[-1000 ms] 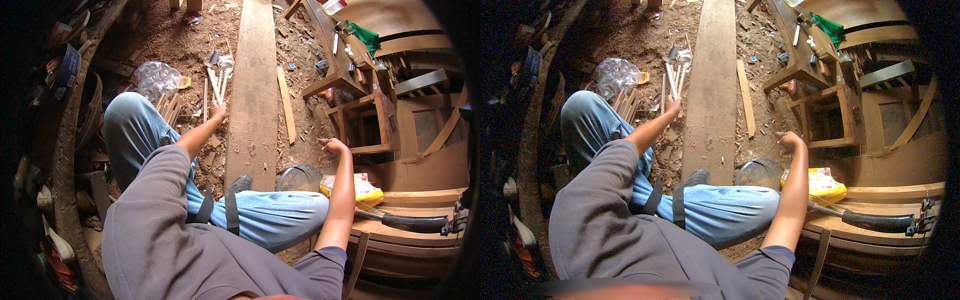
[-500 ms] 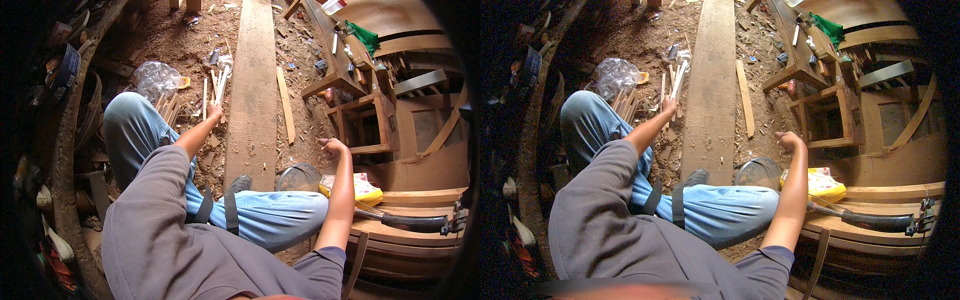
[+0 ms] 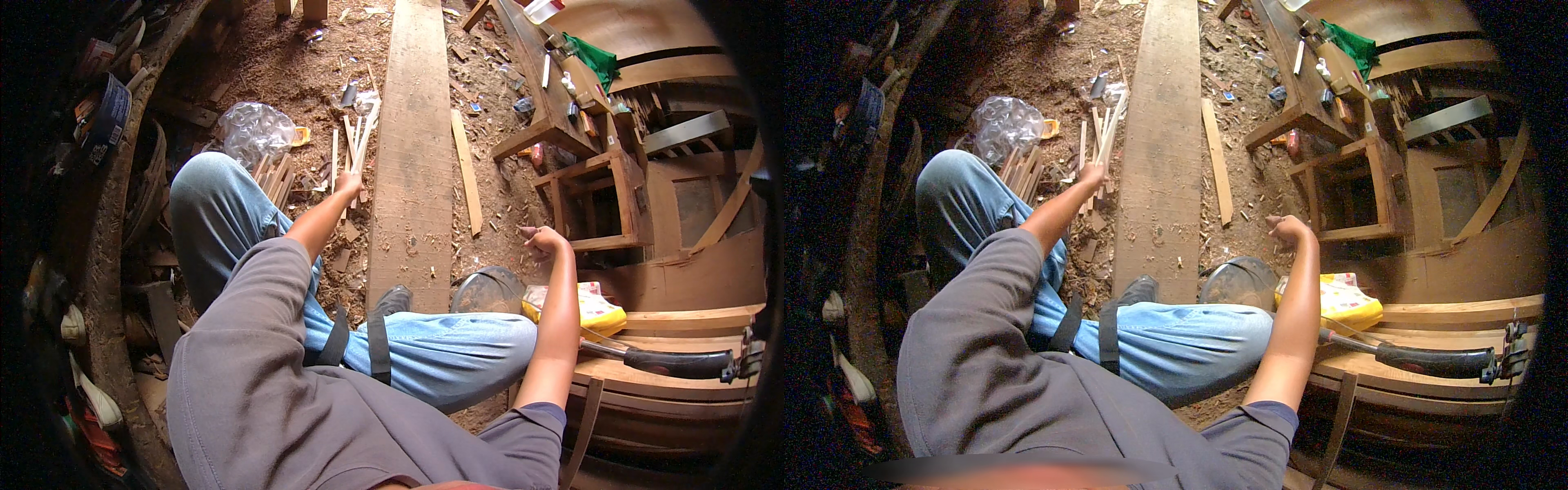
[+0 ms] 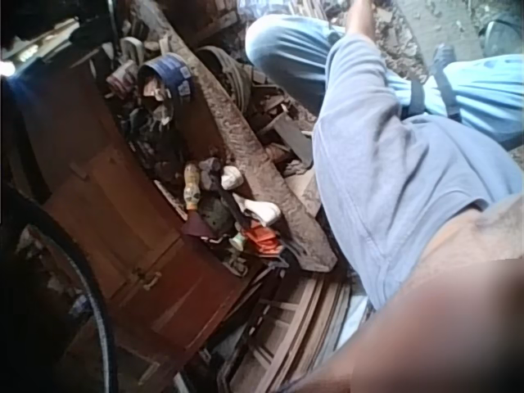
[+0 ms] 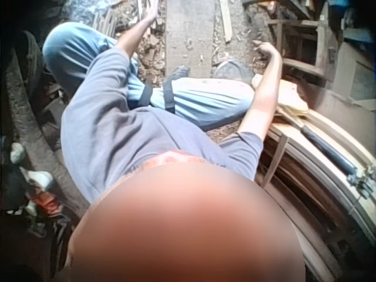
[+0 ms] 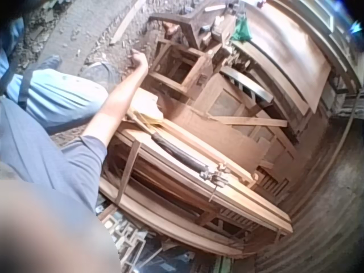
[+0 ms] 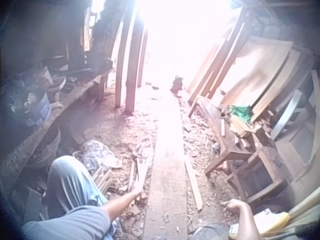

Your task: The person sits on the floor and uses a knife to shave and shape thin wooden sticks. They repeatedly hold a stick with one hand and scrape along its length with the knife in the other, then place the finished stick on a small pile.

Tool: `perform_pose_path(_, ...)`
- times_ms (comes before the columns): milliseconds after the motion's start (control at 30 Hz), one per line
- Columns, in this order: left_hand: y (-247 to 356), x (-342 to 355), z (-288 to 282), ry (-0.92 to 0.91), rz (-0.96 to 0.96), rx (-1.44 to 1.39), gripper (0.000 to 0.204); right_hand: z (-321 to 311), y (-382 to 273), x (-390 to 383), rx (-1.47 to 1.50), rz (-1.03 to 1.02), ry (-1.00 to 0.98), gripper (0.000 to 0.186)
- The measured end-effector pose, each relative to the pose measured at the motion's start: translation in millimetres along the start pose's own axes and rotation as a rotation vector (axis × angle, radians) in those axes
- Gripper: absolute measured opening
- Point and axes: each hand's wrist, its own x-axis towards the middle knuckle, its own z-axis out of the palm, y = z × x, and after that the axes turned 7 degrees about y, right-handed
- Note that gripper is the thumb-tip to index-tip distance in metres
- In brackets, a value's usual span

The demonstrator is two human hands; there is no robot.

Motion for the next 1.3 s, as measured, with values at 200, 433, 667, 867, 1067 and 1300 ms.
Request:
perform_pose_path(200,-7,13,6,0.291,0.431,0.073,0.032,1,-7,-11,0.0,-0.014,-0.005,0.061)
perform_pose_path(433,0,24,-5,0.234,0.045,-0.046,0.037,1,-4,-7,0.033,0.031,-0.006,0.061)
perform_pose_path(667,-9,37,-11,0.261,0.157,0.06,0.039,0,-1,2,0.114,0.06,-0.045,0.06)
perform_pose_path(867,-4,23,-14,0.424,0.202,0.057,0.042,1,-4,-3,0.016,0.018,-0.017,0.061)
perform_pose_path(1067,1,27,-17,0.277,-0.023,-0.054,0.044,1,-6,-8,-0.029,0.003,-0.017,0.061)
perform_pose_path(1300,-5,29,-7,0.414,0.334,0.138,0.041,2,-6,-8,0.023,-0.008,-0.017,0.058)
